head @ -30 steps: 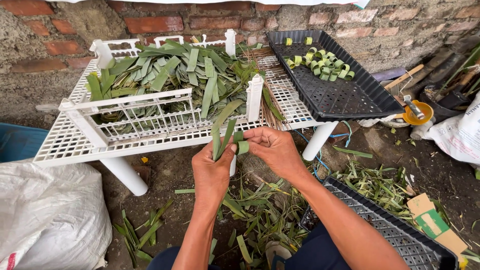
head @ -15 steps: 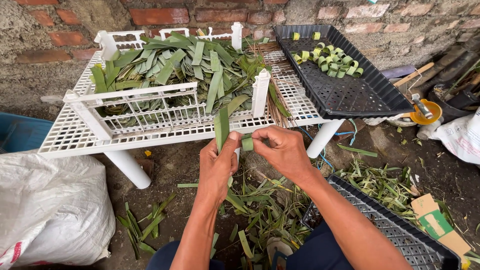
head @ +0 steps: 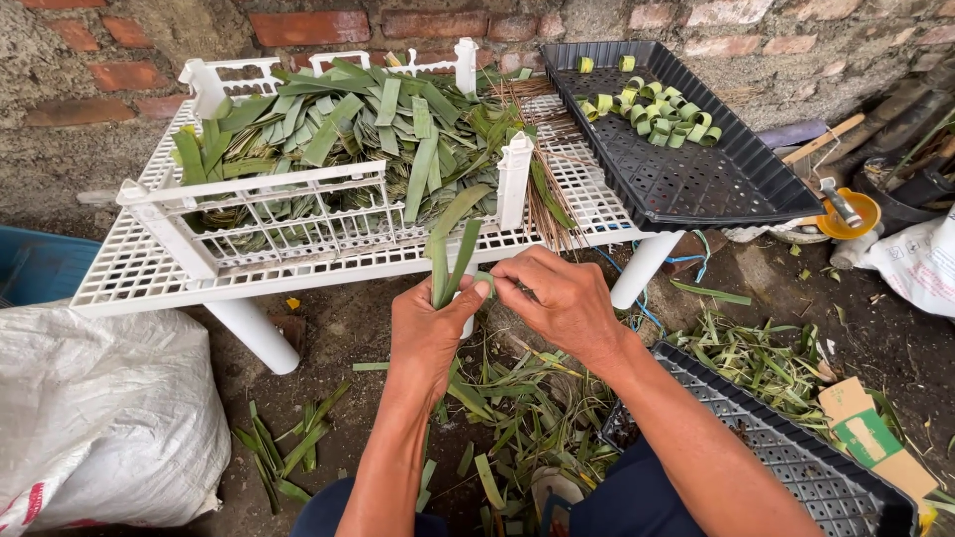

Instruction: Weaving and folding long green leaves into small, square decorative or functional units.

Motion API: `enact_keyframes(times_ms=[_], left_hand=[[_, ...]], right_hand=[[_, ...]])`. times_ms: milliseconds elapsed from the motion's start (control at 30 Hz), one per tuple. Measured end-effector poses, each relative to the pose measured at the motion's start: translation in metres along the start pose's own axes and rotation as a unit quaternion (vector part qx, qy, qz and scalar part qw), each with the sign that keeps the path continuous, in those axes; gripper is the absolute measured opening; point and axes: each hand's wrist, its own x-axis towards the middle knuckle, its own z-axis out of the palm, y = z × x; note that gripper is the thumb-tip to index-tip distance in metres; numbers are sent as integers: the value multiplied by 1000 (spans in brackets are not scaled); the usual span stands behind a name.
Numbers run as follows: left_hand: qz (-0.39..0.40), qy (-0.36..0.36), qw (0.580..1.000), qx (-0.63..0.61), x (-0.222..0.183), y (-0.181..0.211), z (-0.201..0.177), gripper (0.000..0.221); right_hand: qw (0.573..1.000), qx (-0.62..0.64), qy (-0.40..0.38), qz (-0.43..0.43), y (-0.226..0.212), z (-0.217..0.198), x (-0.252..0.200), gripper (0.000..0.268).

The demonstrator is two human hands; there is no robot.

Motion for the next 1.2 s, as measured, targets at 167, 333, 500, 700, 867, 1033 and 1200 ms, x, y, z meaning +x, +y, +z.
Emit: enact_keyframes(times_ms=[167,333,500,700,867,1033,1200], left_hand=[[13,29,999,-3,2,-5,-1,17],[18,45,999,-9,-1,-2,2,14],[31,64,997,-19,0,3,5,11],[29,92,994,-49,-6,5,1,11],[46,104,991,-66,0,0,0,17],[66,97,991,-59,-2,7,0,24],[81,83,992,-50,0,-1,-1,22]], right_hand=[[1000,3,-1,8,-3,0,1,7],[1000,3,4,13,-3,1,0,8],[994,88,-29,61,-4,1,1,22],[981,163,-47,96,-1,6,-2,39],[953,253,-20,169,-10,3,1,24],[903,353,-34,243,7,15,-9,25],[904,351,-34,243,1,9,-4,24]])
